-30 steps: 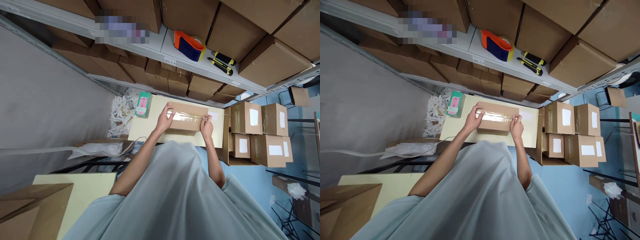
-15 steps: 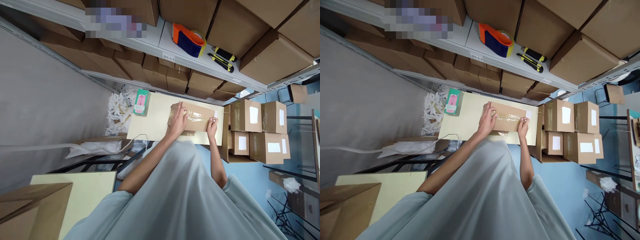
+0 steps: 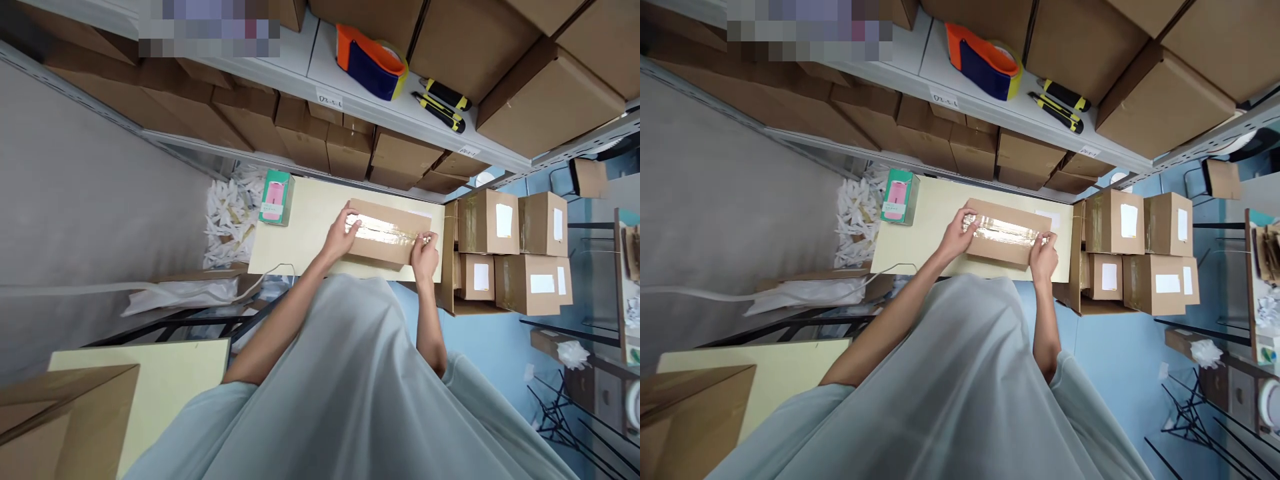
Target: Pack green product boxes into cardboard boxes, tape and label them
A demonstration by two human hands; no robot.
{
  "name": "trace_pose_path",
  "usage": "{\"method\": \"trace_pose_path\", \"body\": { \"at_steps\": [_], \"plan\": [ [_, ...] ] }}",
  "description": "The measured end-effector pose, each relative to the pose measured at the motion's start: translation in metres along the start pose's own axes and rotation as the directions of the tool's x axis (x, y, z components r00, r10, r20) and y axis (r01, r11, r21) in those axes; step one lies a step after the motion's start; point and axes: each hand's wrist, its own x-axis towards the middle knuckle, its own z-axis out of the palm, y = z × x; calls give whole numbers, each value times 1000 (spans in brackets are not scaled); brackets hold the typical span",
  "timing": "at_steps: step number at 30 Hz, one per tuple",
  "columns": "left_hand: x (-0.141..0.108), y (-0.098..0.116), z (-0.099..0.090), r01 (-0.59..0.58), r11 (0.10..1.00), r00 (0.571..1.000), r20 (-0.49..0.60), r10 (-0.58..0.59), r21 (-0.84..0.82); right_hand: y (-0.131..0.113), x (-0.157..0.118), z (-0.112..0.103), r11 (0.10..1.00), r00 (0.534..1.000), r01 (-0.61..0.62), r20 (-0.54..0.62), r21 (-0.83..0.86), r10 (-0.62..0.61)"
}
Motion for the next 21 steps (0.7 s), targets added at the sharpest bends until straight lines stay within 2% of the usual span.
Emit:
{"method": "trace_pose_path", "body": {
  "at_steps": [5,8,11,17,19,21],
  "plan": [
    [-14,1,57,60,997,995,83,-57,-39,37,-6,-20,991,995,-85,-62,-102,79],
    [-22,-6,65,81,996,993,91,-77,-42,47,-7,-15,992,995,-94,-32,-88,91],
    [-23,-19,47,86,995,993,83,-82,-52,44,-8,5,995,995,-76,52,-69,79],
    [-19,-49,-20,92,996,995,-31,-92,15,7,-7,68,998,976,-5,216,-55,16],
    [-19,-55,-31,114,993,991,-76,-112,23,-6,-2,83,998,973,23,229,-55,-10],
    [-17,-56,-34,122,992,987,-108,-119,15,-13,3,88,998,971,35,238,-60,-20]
  ]
}}
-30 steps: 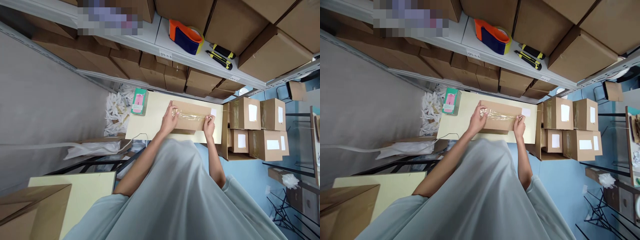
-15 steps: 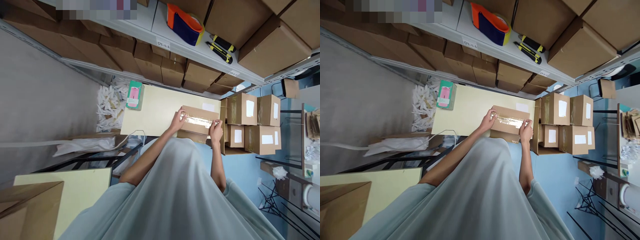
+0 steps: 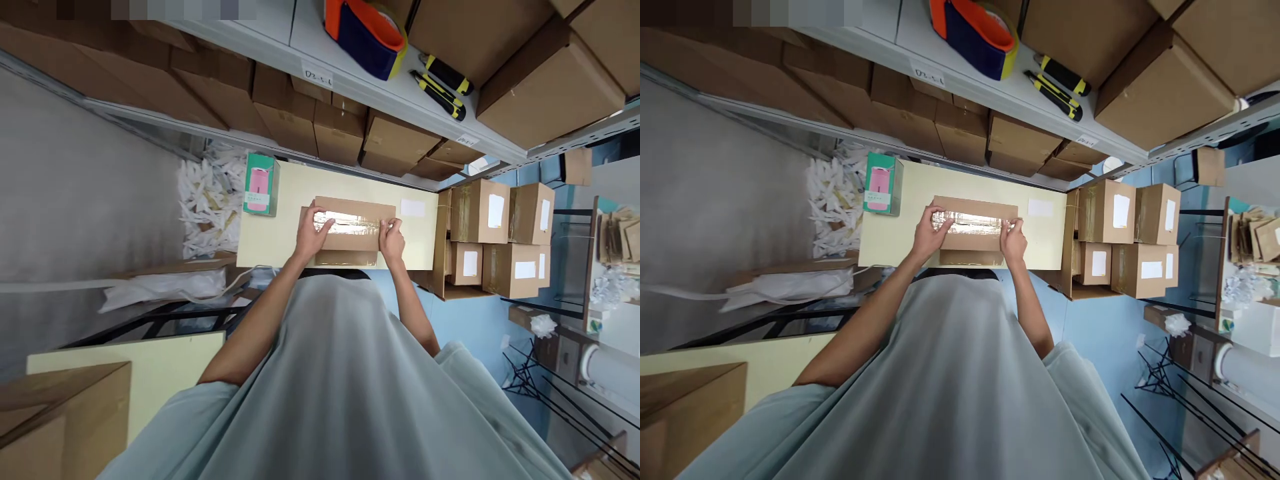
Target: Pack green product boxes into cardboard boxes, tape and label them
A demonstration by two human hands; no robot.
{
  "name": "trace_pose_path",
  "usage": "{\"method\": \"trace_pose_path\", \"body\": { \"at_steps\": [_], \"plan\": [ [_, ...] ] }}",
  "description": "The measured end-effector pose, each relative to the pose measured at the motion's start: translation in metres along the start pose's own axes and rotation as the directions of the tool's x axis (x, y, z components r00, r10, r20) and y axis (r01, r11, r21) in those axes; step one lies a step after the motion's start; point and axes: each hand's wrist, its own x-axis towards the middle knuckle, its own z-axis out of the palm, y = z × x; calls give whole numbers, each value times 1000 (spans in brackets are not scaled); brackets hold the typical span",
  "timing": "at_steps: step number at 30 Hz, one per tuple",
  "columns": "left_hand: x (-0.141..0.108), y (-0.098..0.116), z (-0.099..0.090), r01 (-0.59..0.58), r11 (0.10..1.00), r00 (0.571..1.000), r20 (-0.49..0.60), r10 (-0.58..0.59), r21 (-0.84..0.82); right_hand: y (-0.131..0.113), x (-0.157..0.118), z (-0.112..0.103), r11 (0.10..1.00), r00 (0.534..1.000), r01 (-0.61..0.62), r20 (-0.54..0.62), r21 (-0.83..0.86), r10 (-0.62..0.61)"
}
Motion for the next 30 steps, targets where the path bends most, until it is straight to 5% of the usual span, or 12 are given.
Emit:
{"method": "trace_pose_path", "body": {
  "at_steps": [6,11,23,30],
  "plan": [
    [1,3,8,18,999,1000,2,-18,-44,-1,-1,-8,999,1000,-14,19,29,13],
    [1,-1,6,-35,996,999,21,36,-78,-7,-13,1,994,988,-92,-116,62,99],
    [1,-13,19,-18,997,1000,9,18,-74,-8,-17,-7,998,994,-21,-109,-64,14],
    [4,-15,16,-65,997,998,-19,65,-38,-10,-17,-10,993,983,114,-142,2,-112]
  ]
}}
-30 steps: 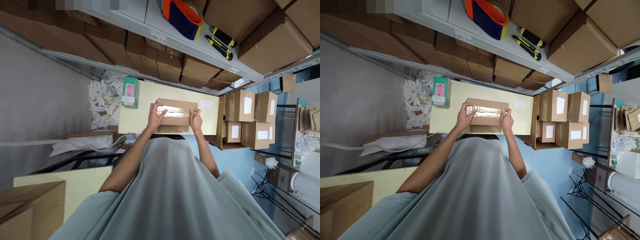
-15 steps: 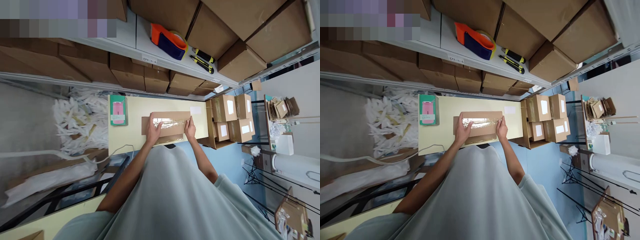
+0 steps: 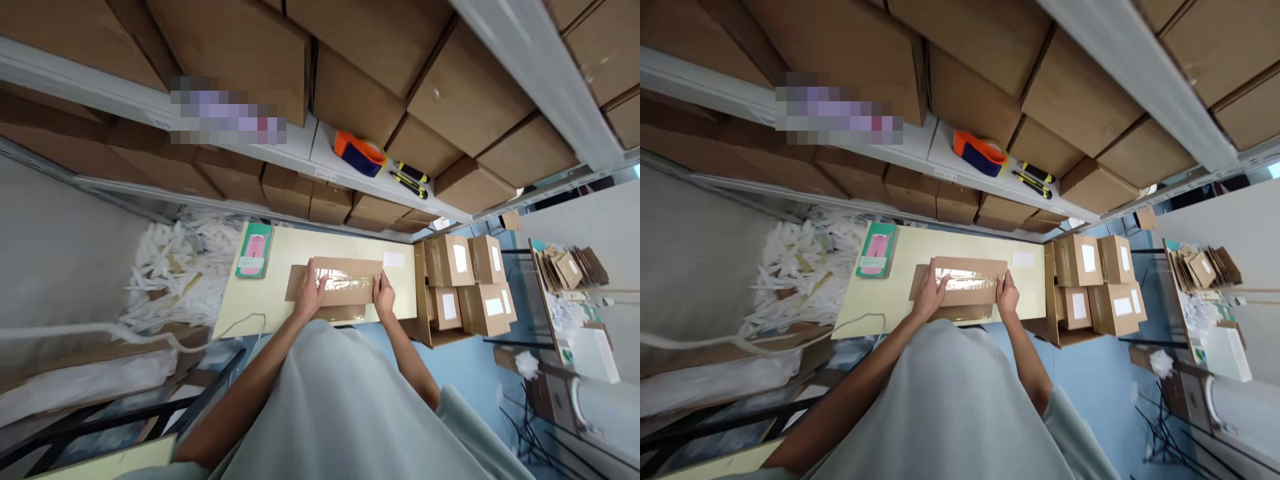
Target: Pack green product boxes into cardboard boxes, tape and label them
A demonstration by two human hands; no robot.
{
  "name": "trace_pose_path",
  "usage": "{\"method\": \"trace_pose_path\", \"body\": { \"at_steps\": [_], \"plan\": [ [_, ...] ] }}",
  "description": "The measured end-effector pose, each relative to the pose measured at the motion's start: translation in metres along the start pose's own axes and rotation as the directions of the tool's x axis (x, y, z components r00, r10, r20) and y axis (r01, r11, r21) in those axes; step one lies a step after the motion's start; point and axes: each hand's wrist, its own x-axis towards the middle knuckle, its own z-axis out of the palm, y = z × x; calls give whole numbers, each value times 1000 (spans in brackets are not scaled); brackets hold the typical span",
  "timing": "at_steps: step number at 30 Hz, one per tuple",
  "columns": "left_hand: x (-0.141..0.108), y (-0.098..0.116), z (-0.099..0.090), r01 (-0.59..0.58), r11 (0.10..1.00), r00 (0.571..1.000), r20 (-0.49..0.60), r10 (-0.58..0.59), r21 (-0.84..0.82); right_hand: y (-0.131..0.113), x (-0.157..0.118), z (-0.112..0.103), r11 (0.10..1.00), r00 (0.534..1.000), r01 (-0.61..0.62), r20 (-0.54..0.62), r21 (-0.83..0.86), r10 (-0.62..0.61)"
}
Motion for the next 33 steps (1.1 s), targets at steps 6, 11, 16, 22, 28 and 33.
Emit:
{"method": "trace_pose_path", "body": {
  "at_steps": [6,11,16,22,28,33],
  "plan": [
    [9,3,-7,14,994,1000,-16,-12,107,15,13,14,997,998,56,-21,44,-55],
    [8,14,-16,-212,916,968,-53,244,340,26,27,17,978,982,189,-7,-84,-190],
    [32,54,-14,-496,727,828,6,561,474,-33,85,-12,812,820,538,-80,-228,-566],
    [117,187,-19,-611,652,660,-166,732,449,-205,210,-89,679,649,670,-209,-299,-732],
    [136,245,-36,-584,731,602,-416,682,353,-299,260,-105,772,861,489,82,-407,-502],
    [107,218,-41,-542,795,644,-473,602,274,-310,270,-105,789,887,460,166,-408,-431]
  ]
}}
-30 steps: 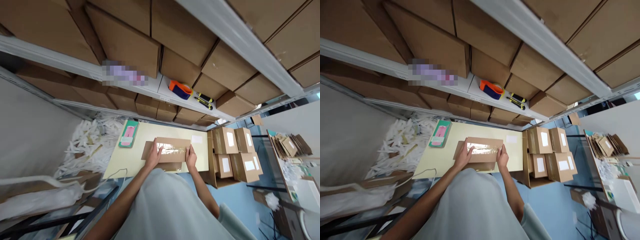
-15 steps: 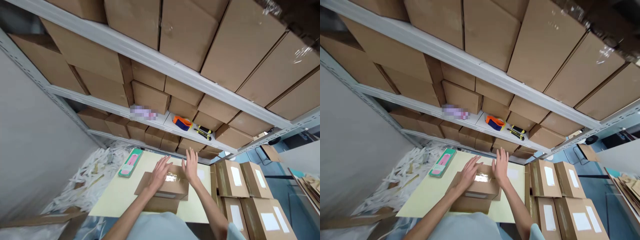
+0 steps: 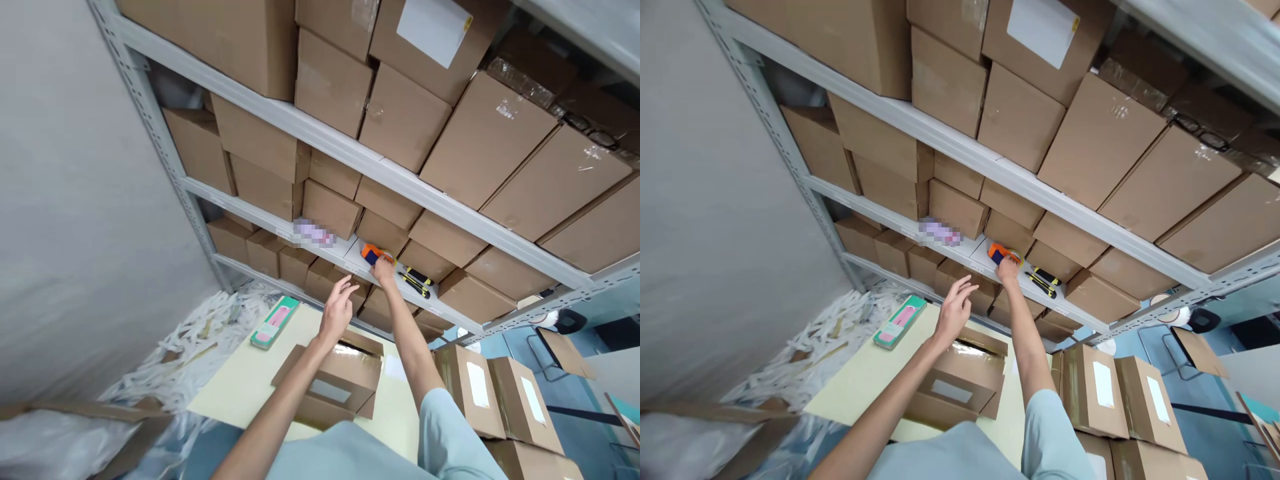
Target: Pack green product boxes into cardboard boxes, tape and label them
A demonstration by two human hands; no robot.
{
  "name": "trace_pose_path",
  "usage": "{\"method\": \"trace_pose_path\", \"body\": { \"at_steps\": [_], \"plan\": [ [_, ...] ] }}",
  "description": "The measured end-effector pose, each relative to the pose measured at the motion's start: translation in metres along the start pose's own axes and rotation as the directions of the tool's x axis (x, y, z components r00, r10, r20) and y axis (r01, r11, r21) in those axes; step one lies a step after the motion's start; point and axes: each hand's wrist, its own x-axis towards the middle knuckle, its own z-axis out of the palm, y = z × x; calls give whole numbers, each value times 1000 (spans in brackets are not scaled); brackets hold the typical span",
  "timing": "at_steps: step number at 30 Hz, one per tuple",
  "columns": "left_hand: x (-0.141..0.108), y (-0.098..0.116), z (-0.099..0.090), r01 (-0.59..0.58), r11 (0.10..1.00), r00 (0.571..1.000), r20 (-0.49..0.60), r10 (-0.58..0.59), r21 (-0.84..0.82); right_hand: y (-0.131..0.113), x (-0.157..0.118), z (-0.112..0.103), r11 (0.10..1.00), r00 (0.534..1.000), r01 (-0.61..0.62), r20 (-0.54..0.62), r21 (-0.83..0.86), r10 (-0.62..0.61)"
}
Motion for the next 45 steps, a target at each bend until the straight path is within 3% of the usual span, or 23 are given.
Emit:
{"method": "trace_pose_path", "body": {
  "at_steps": [4,7,8,10,13,16,19,23,27,32,35,39,45],
  "plan": [
    [-26,-3,-16,90,996,996,-3,-90,-30,12,-13,-3,1000,999,16,38,20,-17],
    [-51,2,-34,178,982,984,24,-177,-60,25,-63,20,953,991,121,-85,277,-101],
    [-61,6,-41,216,974,976,45,-213,-72,28,-88,33,877,982,173,-141,448,-122],
    [-80,16,-55,292,950,954,99,-282,-106,32,-146,60,625,976,217,-171,750,-134],
    [-105,35,-72,368,915,925,164,-342,-166,27,-229,91,326,990,124,-95,937,-101],
    [-119,50,-79,394,902,912,198,-360,-175,14,-283,104,206,999,12,-2,978,-50],
    [-124,57,-84,390,908,908,225,-352,-151,4,-306,104,162,999,-30,31,986,-4],
    [-123,63,-93,334,930,922,260,-288,-154,-1,-318,95,161,1000,-16,15,987,7],
    [-120,68,-105,308,940,916,313,-252,-145,-5,-322,87,157,995,-53,65,986,-70],
    [-107,74,-124,380,920,884,331,-330,-97,-3,-330,89,288,990,-59,93,956,-107],
    [-84,78,-140,413,905,885,280,-372,-103,6,-336,88,398,984,5,66,918,-165],
    [-47,84,-156,357,929,903,291,-315,-101,21,-336,80,554,957,166,3,816,-291],
    [-18,89,-161,271,956,878,437,-197,-112,39,-328,74,618,886,413,-136,669,-444]
  ]
}}
